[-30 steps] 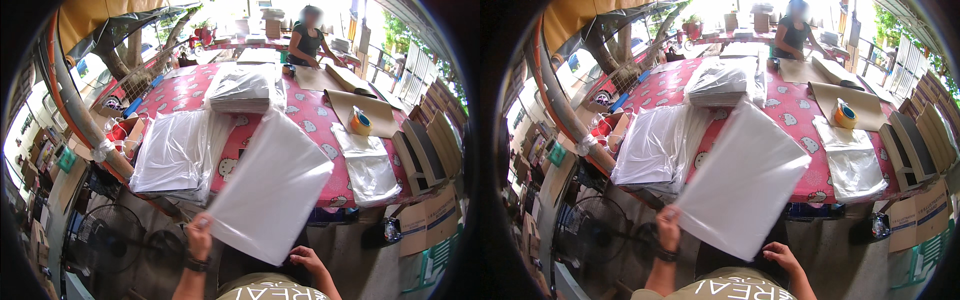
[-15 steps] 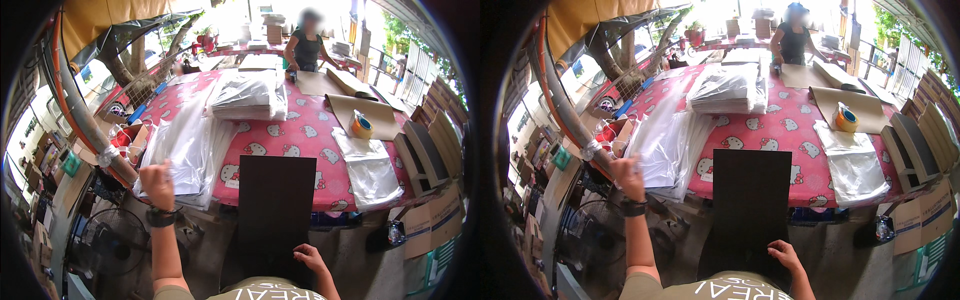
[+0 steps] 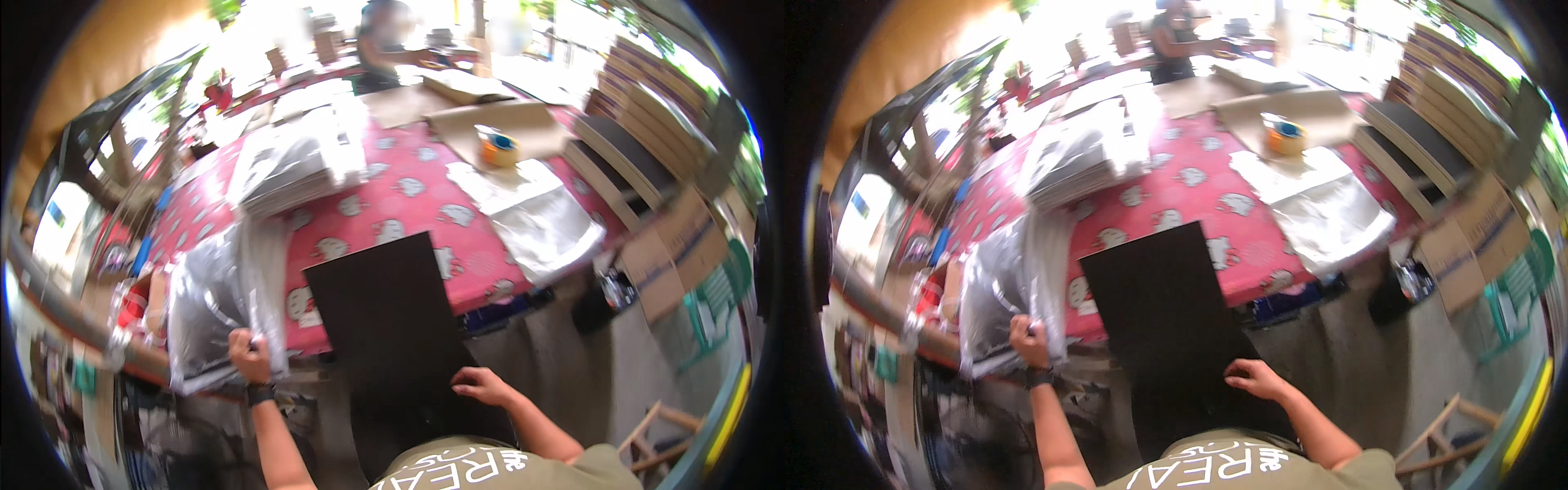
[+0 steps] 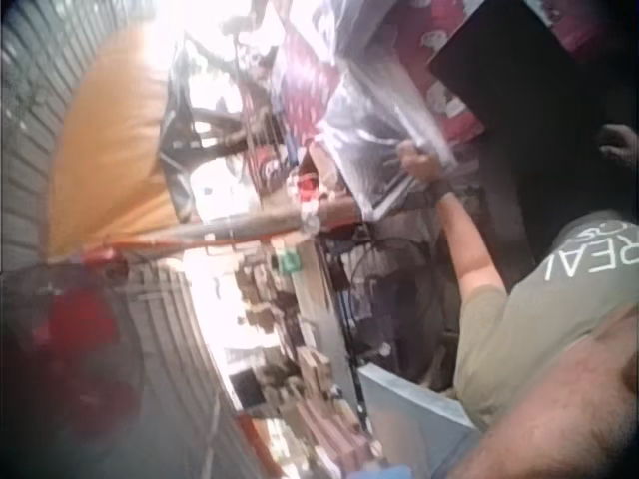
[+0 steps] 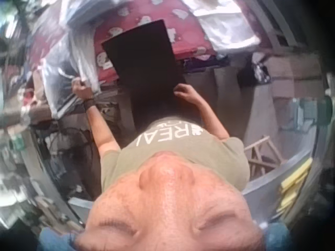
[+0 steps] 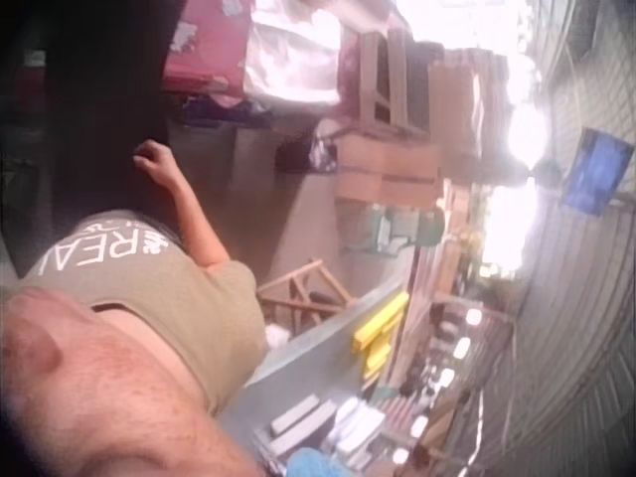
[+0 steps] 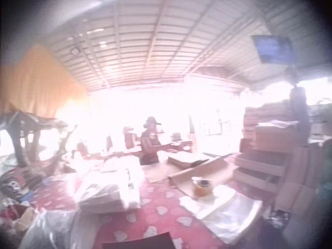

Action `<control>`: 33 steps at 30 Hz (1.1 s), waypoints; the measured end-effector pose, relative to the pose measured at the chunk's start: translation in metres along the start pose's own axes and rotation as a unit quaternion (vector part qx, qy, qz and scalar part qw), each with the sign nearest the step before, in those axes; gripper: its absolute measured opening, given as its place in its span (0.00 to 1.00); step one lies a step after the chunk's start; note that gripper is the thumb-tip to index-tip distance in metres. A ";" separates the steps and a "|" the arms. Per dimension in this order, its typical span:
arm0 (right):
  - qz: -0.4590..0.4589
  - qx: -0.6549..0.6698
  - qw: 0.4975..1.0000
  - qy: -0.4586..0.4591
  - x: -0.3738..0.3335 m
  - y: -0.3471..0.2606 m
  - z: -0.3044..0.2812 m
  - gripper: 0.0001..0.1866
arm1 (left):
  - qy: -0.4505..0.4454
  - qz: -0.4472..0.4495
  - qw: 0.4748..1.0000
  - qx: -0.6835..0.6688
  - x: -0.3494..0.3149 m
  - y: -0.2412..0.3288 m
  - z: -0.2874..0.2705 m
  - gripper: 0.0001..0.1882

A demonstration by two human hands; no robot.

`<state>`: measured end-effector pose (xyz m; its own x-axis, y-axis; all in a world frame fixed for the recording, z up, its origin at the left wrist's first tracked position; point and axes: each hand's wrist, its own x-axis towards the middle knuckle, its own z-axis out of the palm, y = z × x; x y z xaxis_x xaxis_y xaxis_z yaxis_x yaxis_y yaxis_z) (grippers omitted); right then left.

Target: The person slides black and white rectangular boards into clear plastic bags, folds the bag edges over, and places the packaged boards onto a stack.

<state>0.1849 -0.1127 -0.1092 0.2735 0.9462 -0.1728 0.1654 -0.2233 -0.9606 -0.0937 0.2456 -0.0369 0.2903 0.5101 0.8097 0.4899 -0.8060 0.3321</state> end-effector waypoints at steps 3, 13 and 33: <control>-0.075 -0.065 0.994 0.040 0.015 -0.023 -0.024 0.08 | -0.116 -0.122 0.984 -0.052 0.006 0.005 -0.021 0.08; -0.030 -0.321 0.676 0.663 0.045 -0.020 -0.238 0.12 | -0.032 -0.132 0.988 -0.071 -0.043 0.098 -0.037 0.06; -0.275 -0.202 0.930 -0.134 0.046 -0.140 0.073 0.04 | -0.178 -0.168 0.853 -0.461 -0.090 0.191 -0.015 0.41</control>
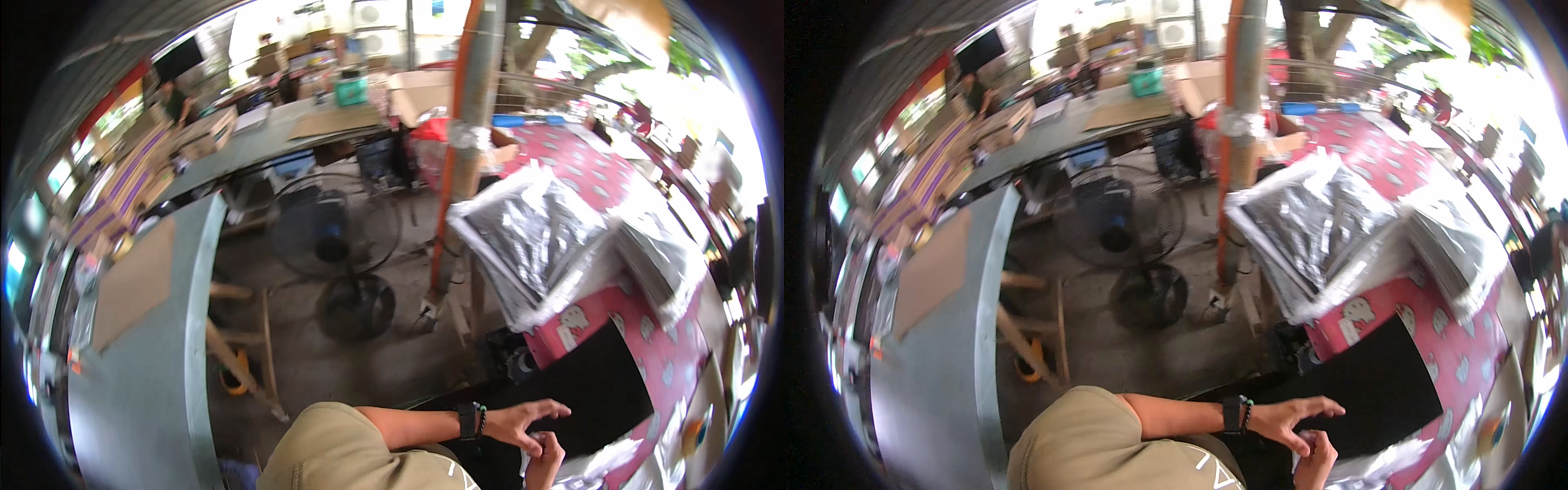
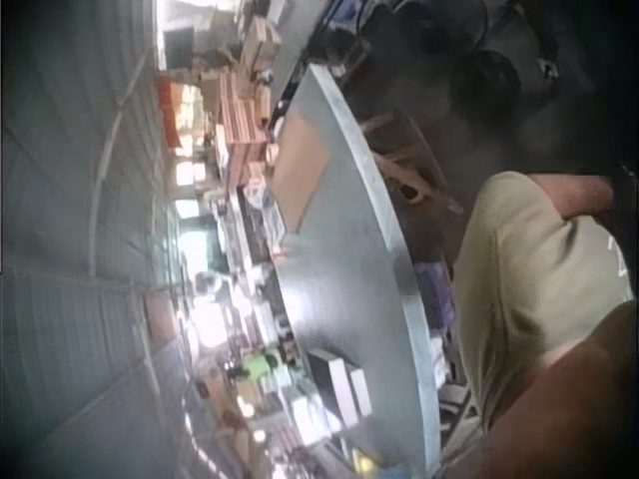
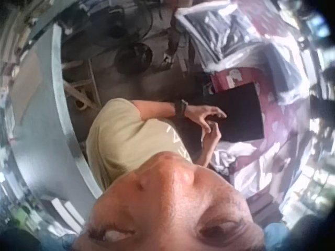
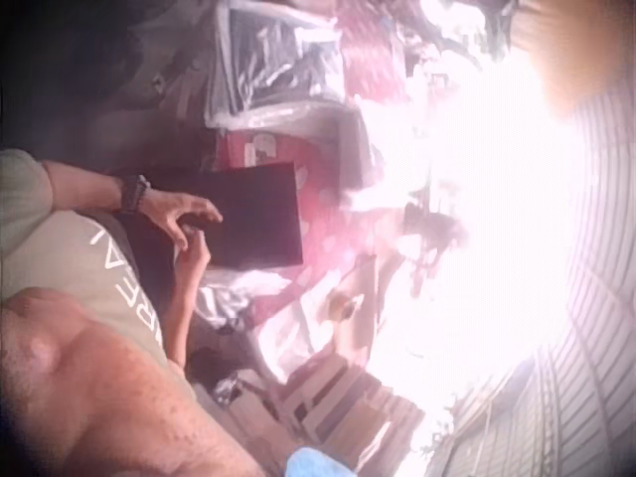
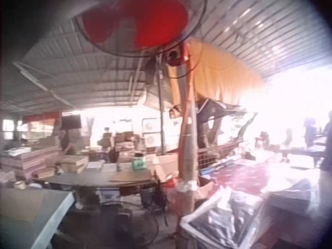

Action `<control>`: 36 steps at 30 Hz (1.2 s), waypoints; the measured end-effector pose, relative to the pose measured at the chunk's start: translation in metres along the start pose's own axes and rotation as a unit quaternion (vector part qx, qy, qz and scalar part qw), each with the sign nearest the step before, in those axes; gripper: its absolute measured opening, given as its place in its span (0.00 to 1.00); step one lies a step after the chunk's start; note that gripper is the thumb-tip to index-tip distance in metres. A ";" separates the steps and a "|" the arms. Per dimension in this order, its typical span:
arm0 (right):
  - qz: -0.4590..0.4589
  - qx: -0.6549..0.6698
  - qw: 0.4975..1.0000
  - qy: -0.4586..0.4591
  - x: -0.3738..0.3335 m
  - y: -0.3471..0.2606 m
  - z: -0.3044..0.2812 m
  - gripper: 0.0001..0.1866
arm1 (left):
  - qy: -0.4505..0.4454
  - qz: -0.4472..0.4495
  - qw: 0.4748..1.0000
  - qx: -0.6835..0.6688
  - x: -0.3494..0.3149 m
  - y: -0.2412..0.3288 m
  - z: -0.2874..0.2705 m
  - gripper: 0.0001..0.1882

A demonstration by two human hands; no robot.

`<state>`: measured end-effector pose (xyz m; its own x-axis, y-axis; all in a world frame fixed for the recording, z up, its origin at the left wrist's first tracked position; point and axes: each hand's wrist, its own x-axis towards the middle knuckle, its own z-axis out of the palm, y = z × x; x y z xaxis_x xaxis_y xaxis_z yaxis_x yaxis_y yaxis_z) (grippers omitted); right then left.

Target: The person slides black and white rectangular boards into clear plastic bags, folds the bag edges over, and places the packaged boards onto a stack.

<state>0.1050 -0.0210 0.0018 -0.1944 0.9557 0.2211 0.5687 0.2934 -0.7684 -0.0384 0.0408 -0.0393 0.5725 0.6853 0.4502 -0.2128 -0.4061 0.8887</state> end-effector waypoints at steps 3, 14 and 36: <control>-0.002 0.072 0.997 0.015 0.025 0.004 0.021 0.05 | 0.048 -0.142 0.964 -0.221 -0.017 -0.001 0.007 0.38; 0.053 0.073 0.996 0.025 0.056 -0.034 0.042 0.06 | 0.181 -0.185 0.939 -0.226 -0.045 0.002 -0.046 0.14; 0.211 0.148 0.928 0.270 -0.024 0.015 0.003 0.05 | 0.075 -0.277 0.854 -0.435 0.004 -0.010 0.031 0.13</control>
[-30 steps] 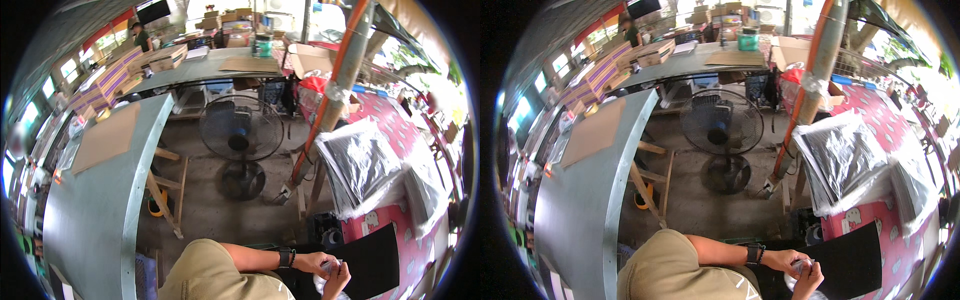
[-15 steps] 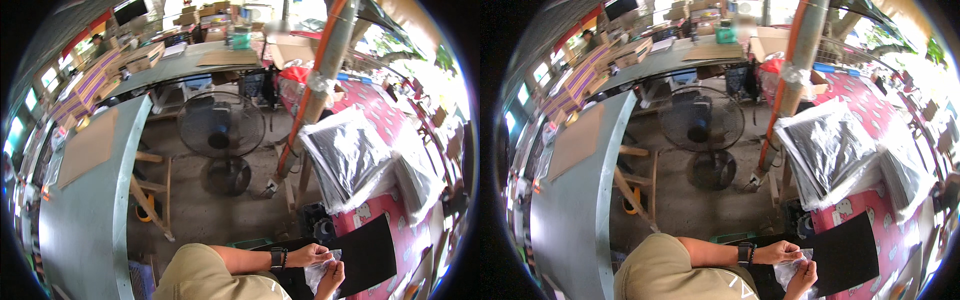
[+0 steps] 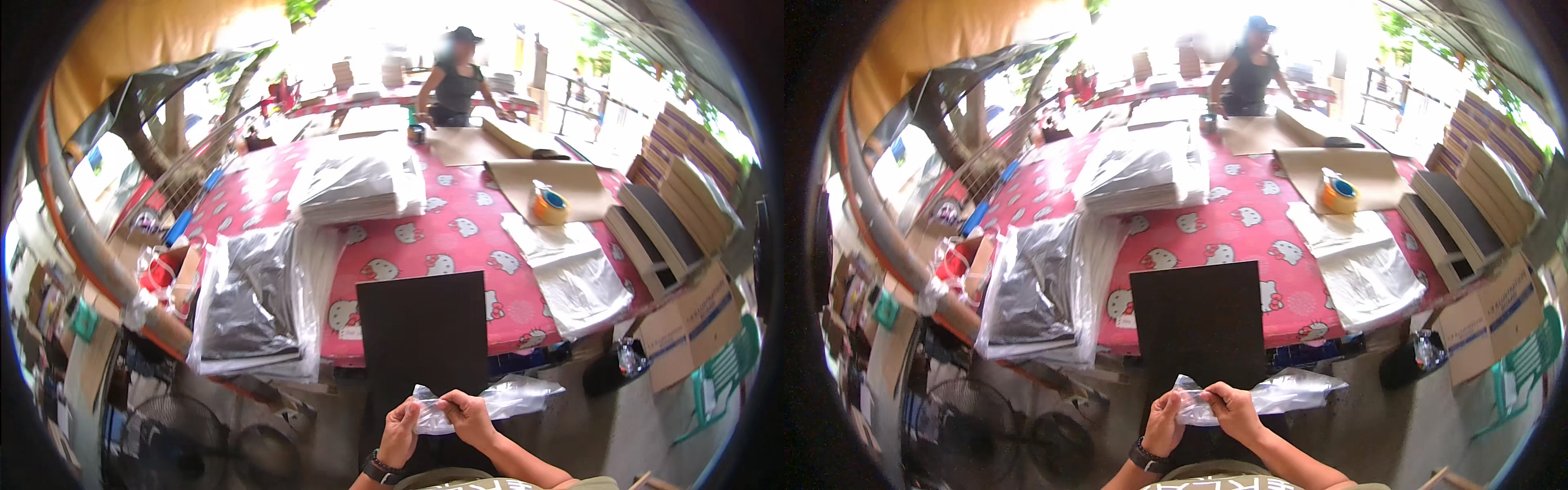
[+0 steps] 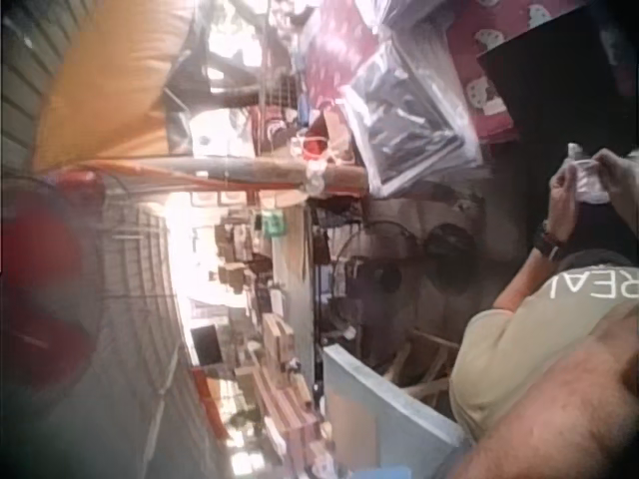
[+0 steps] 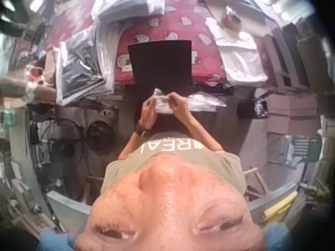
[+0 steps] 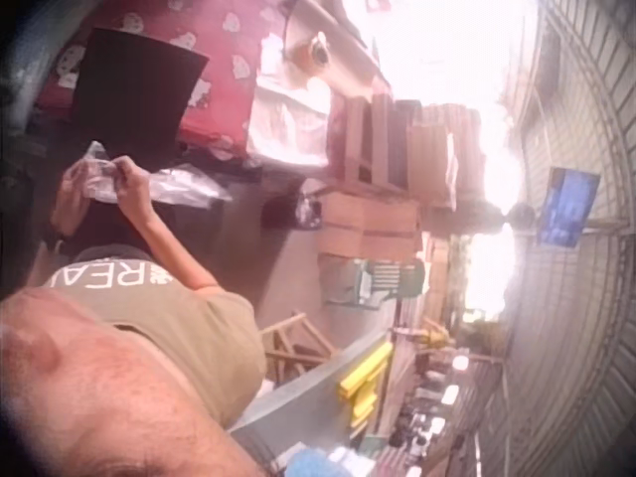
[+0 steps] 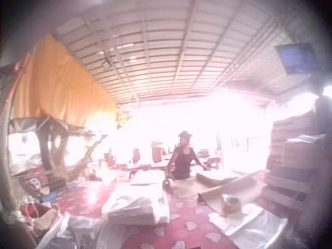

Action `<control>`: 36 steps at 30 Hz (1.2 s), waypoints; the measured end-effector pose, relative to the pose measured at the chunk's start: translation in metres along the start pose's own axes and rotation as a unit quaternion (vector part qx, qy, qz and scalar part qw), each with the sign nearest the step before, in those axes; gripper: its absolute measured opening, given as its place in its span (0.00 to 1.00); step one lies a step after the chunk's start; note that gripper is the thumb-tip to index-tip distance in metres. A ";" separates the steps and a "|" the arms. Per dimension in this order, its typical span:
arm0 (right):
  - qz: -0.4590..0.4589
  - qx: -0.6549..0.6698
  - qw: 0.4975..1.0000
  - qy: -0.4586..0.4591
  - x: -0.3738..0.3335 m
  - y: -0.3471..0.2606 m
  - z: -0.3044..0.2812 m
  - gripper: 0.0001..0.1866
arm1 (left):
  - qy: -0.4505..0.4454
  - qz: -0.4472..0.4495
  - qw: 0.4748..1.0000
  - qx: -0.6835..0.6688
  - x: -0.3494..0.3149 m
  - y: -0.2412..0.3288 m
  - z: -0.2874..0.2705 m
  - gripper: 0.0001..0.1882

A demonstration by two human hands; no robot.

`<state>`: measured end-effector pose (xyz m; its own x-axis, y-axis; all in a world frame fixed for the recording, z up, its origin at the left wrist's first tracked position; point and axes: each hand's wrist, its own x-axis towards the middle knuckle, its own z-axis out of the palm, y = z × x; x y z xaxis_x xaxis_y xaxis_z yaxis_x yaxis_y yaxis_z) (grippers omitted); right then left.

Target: The person slides black and white rectangular boards into clear plastic bags, folds the bag edges over, and places the packaged boards onto a stack.

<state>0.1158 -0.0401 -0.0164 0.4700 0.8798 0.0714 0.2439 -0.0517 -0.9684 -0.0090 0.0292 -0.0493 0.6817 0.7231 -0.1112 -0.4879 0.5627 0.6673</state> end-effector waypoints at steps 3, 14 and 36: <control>0.030 0.017 0.999 0.002 -0.004 0.001 -0.005 0.07 | -0.043 -0.086 0.990 -0.102 -0.001 0.001 0.005 0.18; 0.050 0.220 0.970 -0.086 0.010 0.019 -0.009 0.10 | 0.030 -0.131 0.973 0.186 -0.008 0.027 0.024 0.09; -0.108 -0.032 0.993 0.027 0.002 0.021 0.000 0.08 | 0.092 -0.021 0.995 0.027 -0.002 0.013 0.035 0.10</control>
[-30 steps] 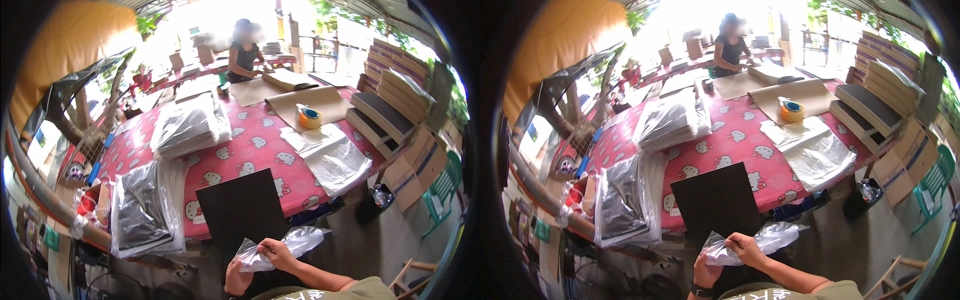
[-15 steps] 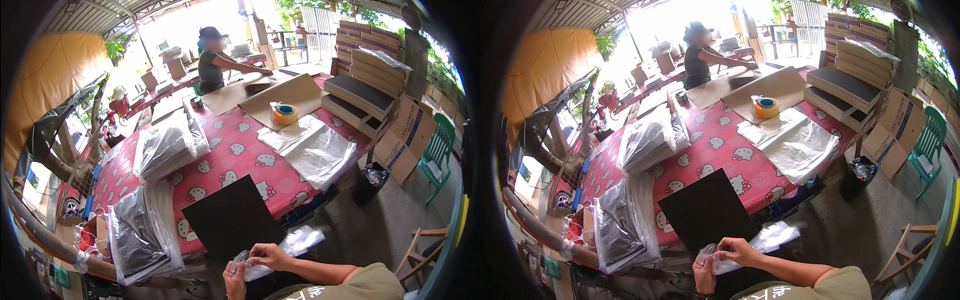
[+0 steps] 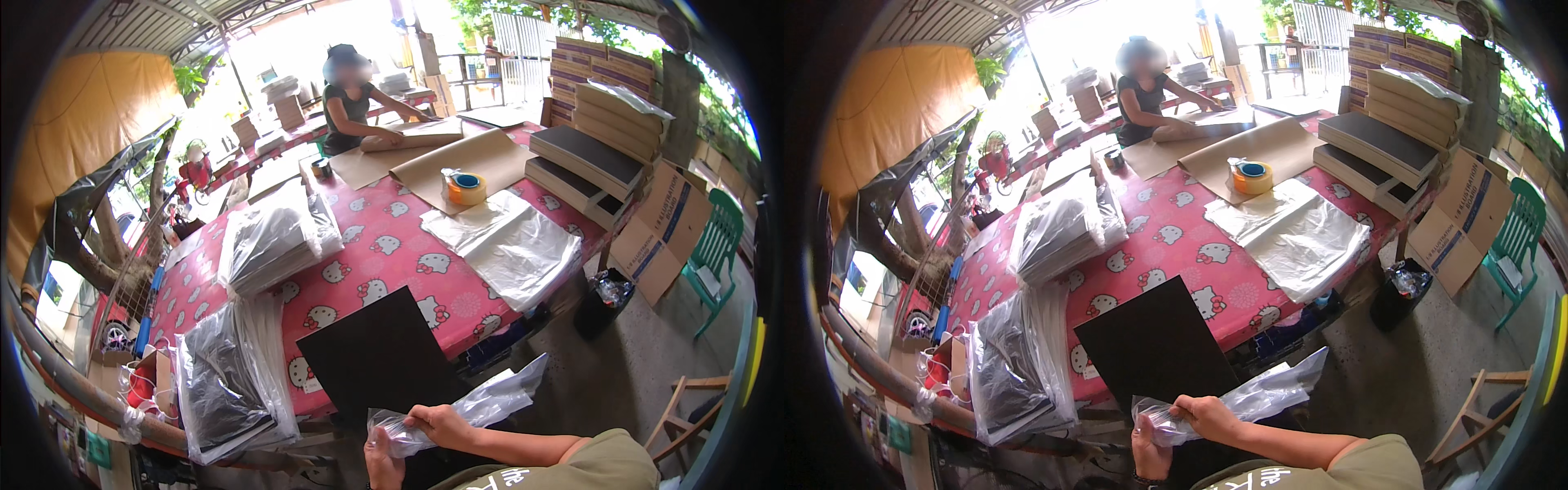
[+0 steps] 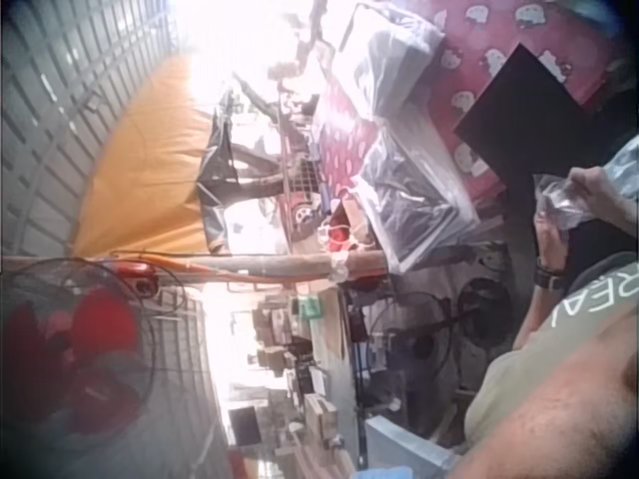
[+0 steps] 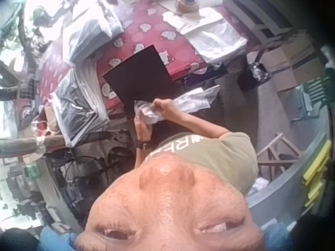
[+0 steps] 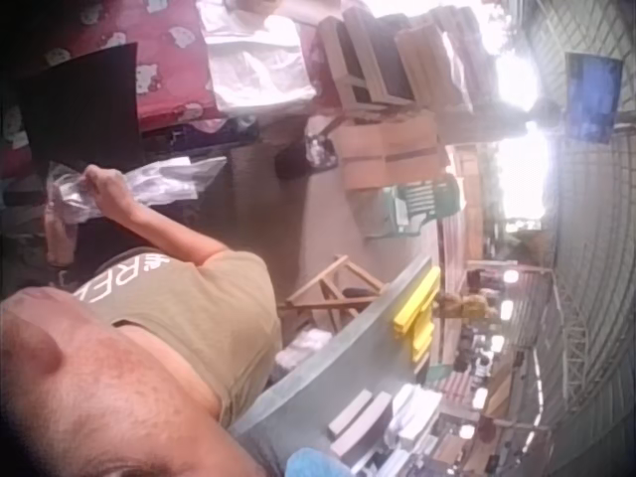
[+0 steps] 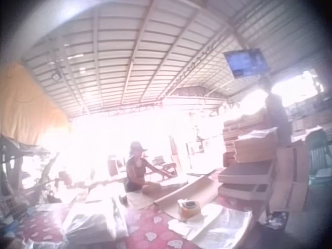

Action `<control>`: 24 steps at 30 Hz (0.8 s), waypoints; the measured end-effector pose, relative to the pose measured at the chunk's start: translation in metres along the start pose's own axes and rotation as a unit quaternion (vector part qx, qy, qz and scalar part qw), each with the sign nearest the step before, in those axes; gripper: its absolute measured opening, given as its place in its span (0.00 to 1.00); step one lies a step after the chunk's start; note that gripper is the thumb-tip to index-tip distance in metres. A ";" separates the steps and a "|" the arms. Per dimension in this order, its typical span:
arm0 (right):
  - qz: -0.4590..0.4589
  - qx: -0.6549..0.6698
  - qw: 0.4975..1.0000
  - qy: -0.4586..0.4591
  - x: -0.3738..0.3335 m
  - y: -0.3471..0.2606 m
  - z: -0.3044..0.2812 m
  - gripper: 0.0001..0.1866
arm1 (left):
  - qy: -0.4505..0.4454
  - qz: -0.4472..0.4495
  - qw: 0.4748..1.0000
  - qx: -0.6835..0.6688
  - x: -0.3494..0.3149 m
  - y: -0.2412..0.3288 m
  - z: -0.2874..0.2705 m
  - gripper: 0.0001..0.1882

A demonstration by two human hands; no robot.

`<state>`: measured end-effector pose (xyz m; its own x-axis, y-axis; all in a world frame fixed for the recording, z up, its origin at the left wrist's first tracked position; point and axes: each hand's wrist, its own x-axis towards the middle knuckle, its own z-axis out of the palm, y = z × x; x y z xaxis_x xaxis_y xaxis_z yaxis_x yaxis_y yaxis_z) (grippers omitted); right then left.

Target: The person slides black and white rectangular boards into clear plastic bags, folds the bag edges over, and places the packaged boards onto a stack.

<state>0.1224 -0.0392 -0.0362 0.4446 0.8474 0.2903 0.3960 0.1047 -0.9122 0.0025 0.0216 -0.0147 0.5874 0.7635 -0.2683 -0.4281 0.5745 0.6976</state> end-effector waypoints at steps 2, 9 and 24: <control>-0.008 -0.006 1.000 0.003 0.001 0.006 0.001 0.09 | -0.005 -0.033 0.998 -0.047 -0.004 0.002 0.004 0.11; 0.127 0.327 0.931 -0.103 0.006 0.006 -0.017 0.13 | -0.037 0.017 0.999 0.028 0.007 0.000 -0.017 0.05; 0.134 0.191 0.972 0.022 0.015 -0.018 -0.019 0.08 | -0.135 -0.145 0.980 -0.033 0.015 0.007 -0.002 0.21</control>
<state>0.1367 -0.0383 -0.0104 0.5278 0.8488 0.0312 -0.0632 0.0759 -0.9951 0.0063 0.0377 -0.0149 0.8474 0.4640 -0.2581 -0.2535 0.7807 0.5712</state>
